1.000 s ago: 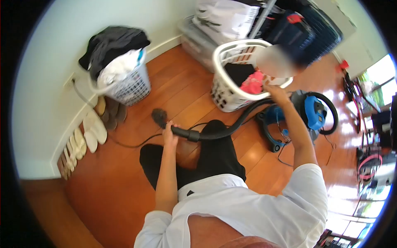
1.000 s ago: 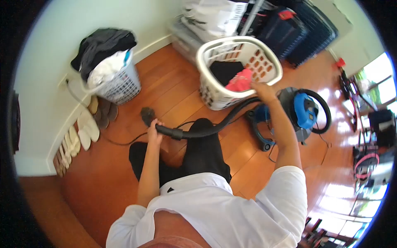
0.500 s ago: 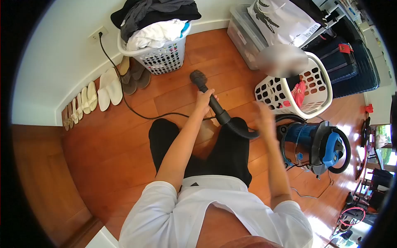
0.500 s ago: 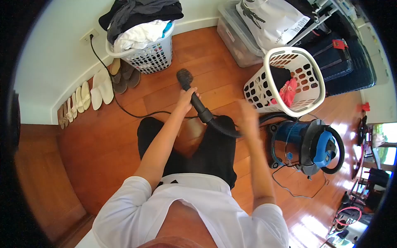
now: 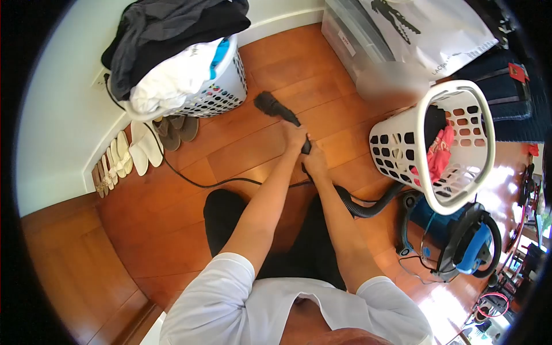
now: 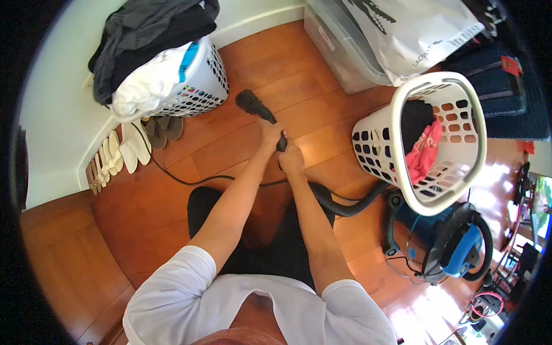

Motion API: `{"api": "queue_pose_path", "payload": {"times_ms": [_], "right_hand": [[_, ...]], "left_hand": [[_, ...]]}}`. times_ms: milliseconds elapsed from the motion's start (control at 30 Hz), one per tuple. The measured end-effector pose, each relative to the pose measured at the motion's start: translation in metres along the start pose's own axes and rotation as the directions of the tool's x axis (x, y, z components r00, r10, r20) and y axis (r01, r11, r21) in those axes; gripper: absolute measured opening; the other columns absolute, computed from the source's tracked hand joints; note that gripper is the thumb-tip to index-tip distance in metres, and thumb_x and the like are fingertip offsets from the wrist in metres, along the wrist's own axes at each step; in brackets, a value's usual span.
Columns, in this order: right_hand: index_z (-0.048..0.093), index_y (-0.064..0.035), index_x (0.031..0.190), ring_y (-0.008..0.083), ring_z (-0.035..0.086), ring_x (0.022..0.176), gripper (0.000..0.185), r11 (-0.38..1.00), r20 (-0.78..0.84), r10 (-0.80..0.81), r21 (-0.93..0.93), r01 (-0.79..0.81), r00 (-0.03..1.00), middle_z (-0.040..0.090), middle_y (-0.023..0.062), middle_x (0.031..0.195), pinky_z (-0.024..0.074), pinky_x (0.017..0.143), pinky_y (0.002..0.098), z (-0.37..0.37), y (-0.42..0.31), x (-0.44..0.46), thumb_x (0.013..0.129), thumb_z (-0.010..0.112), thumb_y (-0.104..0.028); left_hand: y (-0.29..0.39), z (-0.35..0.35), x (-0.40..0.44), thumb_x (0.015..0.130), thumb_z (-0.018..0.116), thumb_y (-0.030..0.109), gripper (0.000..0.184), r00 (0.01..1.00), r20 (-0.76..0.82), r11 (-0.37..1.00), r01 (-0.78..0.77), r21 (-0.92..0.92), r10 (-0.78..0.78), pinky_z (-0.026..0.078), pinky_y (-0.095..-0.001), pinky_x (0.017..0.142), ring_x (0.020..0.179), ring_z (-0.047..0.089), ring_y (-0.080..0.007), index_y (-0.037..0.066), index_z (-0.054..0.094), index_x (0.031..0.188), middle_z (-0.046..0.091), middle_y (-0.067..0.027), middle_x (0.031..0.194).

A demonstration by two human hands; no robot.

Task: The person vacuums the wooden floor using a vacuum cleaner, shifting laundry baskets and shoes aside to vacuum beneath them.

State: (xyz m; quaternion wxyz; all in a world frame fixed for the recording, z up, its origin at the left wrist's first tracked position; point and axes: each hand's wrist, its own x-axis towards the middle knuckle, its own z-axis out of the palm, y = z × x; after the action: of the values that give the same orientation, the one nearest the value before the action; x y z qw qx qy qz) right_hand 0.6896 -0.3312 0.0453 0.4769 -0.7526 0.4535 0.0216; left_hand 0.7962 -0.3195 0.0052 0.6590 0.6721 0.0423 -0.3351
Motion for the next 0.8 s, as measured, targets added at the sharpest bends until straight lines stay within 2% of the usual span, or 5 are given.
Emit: {"api": "queue_pose_path", "payload": {"times_ms": [233,533,600,633,800], "right_hand": [[0.044,-0.0057,0.137,0.0426,0.064,0.092,0.065,0.916,-0.176,0.253,0.360,-0.177,0.951,0.065,0.0296,0.099,0.0490,0.081,0.0464,-0.031,0.032,0.068,0.075,0.060,-0.015],[0.050,0.0034,0.125,0.0380,0.068,0.083,0.054,0.992,-0.303,0.126,0.040,-0.120,0.945,0.066,0.0266,0.090,0.0515,0.076,0.0443,-0.052,-0.034,0.128,0.076,0.062,-0.015],[0.052,0.0010,0.119,0.0442,0.063,0.086,0.046,0.991,-0.078,-0.030,-0.132,0.019,0.997,0.065,0.0265,0.097,0.0515,0.074,0.0487,-0.019,-0.042,0.130,0.077,0.065,-0.013],[0.050,0.0002,0.119,0.0439,0.063,0.084,0.049,0.979,-0.187,-0.200,-0.079,0.189,0.962,0.065,0.0252,0.091,0.0510,0.074,0.0498,0.022,-0.025,0.139,0.076,0.067,-0.013],[0.044,-0.0009,0.125,0.0417,0.065,0.086,0.057,0.983,0.017,-0.072,-0.170,0.074,0.997,0.066,0.0244,0.085,0.0497,0.079,0.0505,0.031,-0.063,0.123,0.077,0.069,-0.017]], "left_hand": [[-0.010,0.103,0.052,0.075,0.059,-0.004,0.051,0.975,0.220,0.985,-0.061,0.160,0.025,0.046,-0.0347,0.040,0.049,0.057,-0.0195,-0.007,0.027,0.114,0.053,-0.0135,0.069],[0.034,0.117,0.132,0.078,0.061,-0.002,0.046,0.885,0.465,0.998,0.011,-0.055,0.016,0.044,-0.0321,0.040,0.048,0.053,-0.0175,0.001,0.028,0.110,0.048,-0.0077,0.070],[0.042,0.058,0.129,0.080,0.061,0.000,0.038,0.954,0.298,0.990,0.084,-0.113,-0.047,0.044,-0.0302,0.041,0.049,0.052,-0.0151,0.003,0.031,0.104,0.048,-0.0063,0.068],[0.049,0.025,0.123,0.082,0.061,0.002,0.033,0.975,0.218,0.987,0.075,-0.140,-0.044,0.045,-0.0295,0.041,0.049,0.052,-0.0140,0.004,0.033,0.099,0.048,-0.0053,0.067],[0.069,-0.007,0.110,0.083,0.058,0.002,0.029,0.995,0.081,0.994,-0.049,-0.101,0.057,0.044,-0.0295,0.041,0.050,0.052,-0.0136,0.007,0.032,0.096,0.048,-0.0048,0.066]]}}
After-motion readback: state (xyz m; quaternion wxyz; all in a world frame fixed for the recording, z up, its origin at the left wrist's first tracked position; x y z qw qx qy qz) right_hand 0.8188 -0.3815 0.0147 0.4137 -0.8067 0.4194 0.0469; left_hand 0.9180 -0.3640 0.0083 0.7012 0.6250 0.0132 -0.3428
